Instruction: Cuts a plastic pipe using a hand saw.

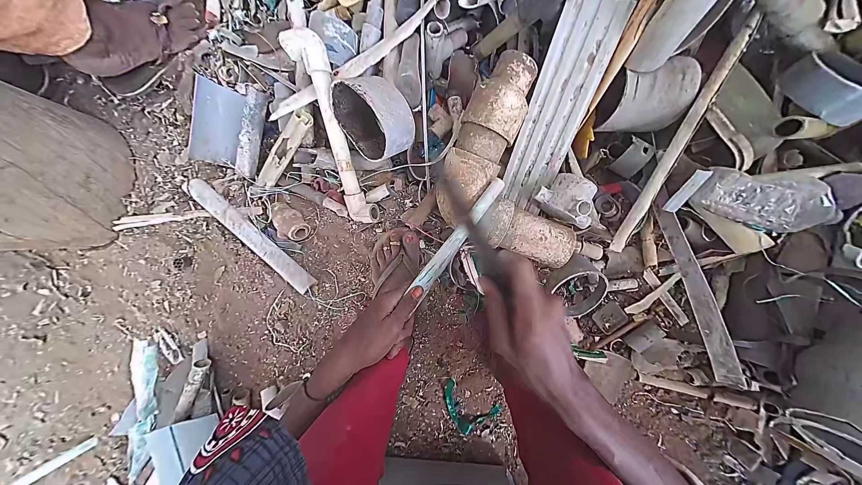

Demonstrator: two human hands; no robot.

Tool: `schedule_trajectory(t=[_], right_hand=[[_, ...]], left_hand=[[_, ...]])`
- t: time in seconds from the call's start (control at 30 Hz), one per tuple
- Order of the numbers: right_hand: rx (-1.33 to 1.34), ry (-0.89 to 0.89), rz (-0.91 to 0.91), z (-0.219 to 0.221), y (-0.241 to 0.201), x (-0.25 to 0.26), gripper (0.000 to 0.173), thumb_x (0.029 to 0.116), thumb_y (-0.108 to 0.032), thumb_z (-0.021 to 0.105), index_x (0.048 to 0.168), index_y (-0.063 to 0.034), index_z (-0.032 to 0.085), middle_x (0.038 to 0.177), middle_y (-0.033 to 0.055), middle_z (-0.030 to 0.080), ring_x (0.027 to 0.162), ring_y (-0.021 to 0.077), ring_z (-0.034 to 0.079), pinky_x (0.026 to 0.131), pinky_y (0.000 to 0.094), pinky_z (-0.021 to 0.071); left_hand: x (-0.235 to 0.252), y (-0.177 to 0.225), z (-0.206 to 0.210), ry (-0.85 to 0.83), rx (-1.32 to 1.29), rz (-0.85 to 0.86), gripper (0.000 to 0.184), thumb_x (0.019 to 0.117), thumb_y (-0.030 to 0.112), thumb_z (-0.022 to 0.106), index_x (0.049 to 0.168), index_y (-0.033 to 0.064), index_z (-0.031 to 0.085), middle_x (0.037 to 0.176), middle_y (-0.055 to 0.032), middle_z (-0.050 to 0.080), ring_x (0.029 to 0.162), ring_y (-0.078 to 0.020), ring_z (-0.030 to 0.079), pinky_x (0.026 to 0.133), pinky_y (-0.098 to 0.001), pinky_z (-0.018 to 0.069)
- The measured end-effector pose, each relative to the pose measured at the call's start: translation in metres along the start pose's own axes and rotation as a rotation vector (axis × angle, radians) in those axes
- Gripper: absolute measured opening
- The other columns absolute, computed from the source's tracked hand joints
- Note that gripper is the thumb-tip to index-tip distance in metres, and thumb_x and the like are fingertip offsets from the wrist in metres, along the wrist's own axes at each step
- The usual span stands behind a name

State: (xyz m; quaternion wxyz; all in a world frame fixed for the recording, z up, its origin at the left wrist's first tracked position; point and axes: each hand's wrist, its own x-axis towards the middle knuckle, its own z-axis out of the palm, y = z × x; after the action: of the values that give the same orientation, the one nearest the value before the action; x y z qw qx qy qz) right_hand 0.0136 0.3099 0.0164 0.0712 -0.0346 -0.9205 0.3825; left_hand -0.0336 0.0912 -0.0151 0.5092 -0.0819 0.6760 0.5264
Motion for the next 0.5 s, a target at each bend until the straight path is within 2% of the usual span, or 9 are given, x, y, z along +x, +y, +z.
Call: schedule_trajectory(t=[0.07,0.1,0.13,0.17,0.2,0.3,0.37,0.43,0.5], right_hand=[[0.018,0.248,-0.062,0.003,0.014,-0.003,0.024,0.1050,-0.020,0.049,0.114,0.0019,0.054,0.083,0.0079,0.066,0.068,0.0090,0.065,0.062,0.0233,0.0551],[-0.029,0.212,-0.031,0.010,0.027,-0.008,0.024,0.1071,-0.020,0.045,0.117,0.0009,0.051,0.085,0.0084,0.064,0.067,0.0114,0.064,0.063,0.0255,0.0560],[-0.102,0.088,0.020,0.016,0.039,-0.012,0.028,0.1031,-0.015,0.048,0.118,0.0058,0.059,0.082,0.0134,0.068,0.063,0.0214,0.067,0.058,0.0358,0.0569],[-0.153,-0.131,0.131,0.018,0.049,-0.013,0.033,0.1037,-0.014,0.049,0.128,0.0060,0.060,0.085,0.0175,0.070,0.066,0.0321,0.070,0.060,0.0470,0.0575],[-0.155,-0.259,0.219,0.020,0.056,-0.014,0.036,0.1043,-0.016,0.049,0.133,0.0038,0.057,0.081,0.0167,0.070,0.067,0.0355,0.070,0.061,0.0516,0.0569],[-0.093,-0.089,0.240,0.013,0.059,-0.025,0.034,0.0997,-0.018,0.053,0.124,0.0043,0.061,0.069,0.0077,0.064,0.056,0.0208,0.063,0.054,0.0380,0.0539],[0.018,-0.002,0.259,0.008,0.058,-0.022,0.033,0.0979,-0.019,0.057,0.119,0.0053,0.063,0.080,0.0078,0.068,0.063,0.0097,0.063,0.059,0.0261,0.0530],[0.232,-0.046,0.373,0.010,0.057,-0.018,0.033,0.0972,-0.021,0.061,0.117,0.0052,0.064,0.092,0.0082,0.068,0.071,0.0043,0.062,0.066,0.0216,0.0521],[0.511,-0.141,0.518,0.016,0.051,-0.015,0.030,0.0941,-0.019,0.065,0.116,0.0016,0.063,0.088,0.0015,0.066,0.055,0.0014,0.057,0.050,0.0199,0.0521]], left_hand=[[0.001,0.001,-0.001,-0.004,0.014,0.011,0.034,0.1113,0.038,0.030,0.107,0.0148,0.054,0.055,0.0080,0.039,0.039,-0.0032,0.040,0.039,-0.0181,0.0397],[0.002,0.000,-0.001,-0.005,0.019,0.009,0.034,0.1112,0.039,0.031,0.107,0.0143,0.054,0.055,0.0074,0.039,0.039,-0.0039,0.040,0.039,-0.0187,0.0400],[0.003,0.000,-0.001,-0.004,0.039,0.007,0.034,0.1111,0.039,0.031,0.107,0.0140,0.054,0.055,0.0070,0.040,0.039,-0.0044,0.041,0.040,-0.0191,0.0408],[0.004,0.000,-0.001,-0.002,0.068,0.007,0.035,0.1110,0.040,0.031,0.108,0.0137,0.054,0.056,0.0063,0.041,0.041,-0.0051,0.043,0.042,-0.0197,0.0420],[0.004,-0.001,-0.002,0.000,0.109,0.016,0.036,0.1109,0.040,0.031,0.110,0.0131,0.055,0.058,0.0060,0.044,0.044,-0.0054,0.046,0.045,-0.0201,0.0437],[0.008,-0.005,-0.003,0.001,0.131,0.153,0.039,0.1102,0.037,0.033,0.116,0.0118,0.062,0.071,0.0083,0.059,0.059,-0.0031,0.056,0.057,-0.0197,0.0493],[0.009,0.000,-0.001,-0.023,0.024,0.266,0.035,0.1088,0.033,0.040,0.124,0.0124,0.064,0.094,0.0106,0.064,0.078,0.0006,0.060,0.073,-0.0172,0.0525],[0.009,0.006,0.003,-0.025,-0.140,0.359,0.033,0.1059,0.028,0.051,0.131,0.0110,0.063,0.117,0.0084,0.068,0.095,0.0007,0.063,0.085,-0.0180,0.0530],[0.013,0.011,0.010,0.024,-0.318,0.464,0.030,0.1007,0.018,0.062,0.129,0.0077,0.061,0.118,0.0037,0.069,0.102,-0.0058,0.065,0.093,-0.0243,0.0539]])
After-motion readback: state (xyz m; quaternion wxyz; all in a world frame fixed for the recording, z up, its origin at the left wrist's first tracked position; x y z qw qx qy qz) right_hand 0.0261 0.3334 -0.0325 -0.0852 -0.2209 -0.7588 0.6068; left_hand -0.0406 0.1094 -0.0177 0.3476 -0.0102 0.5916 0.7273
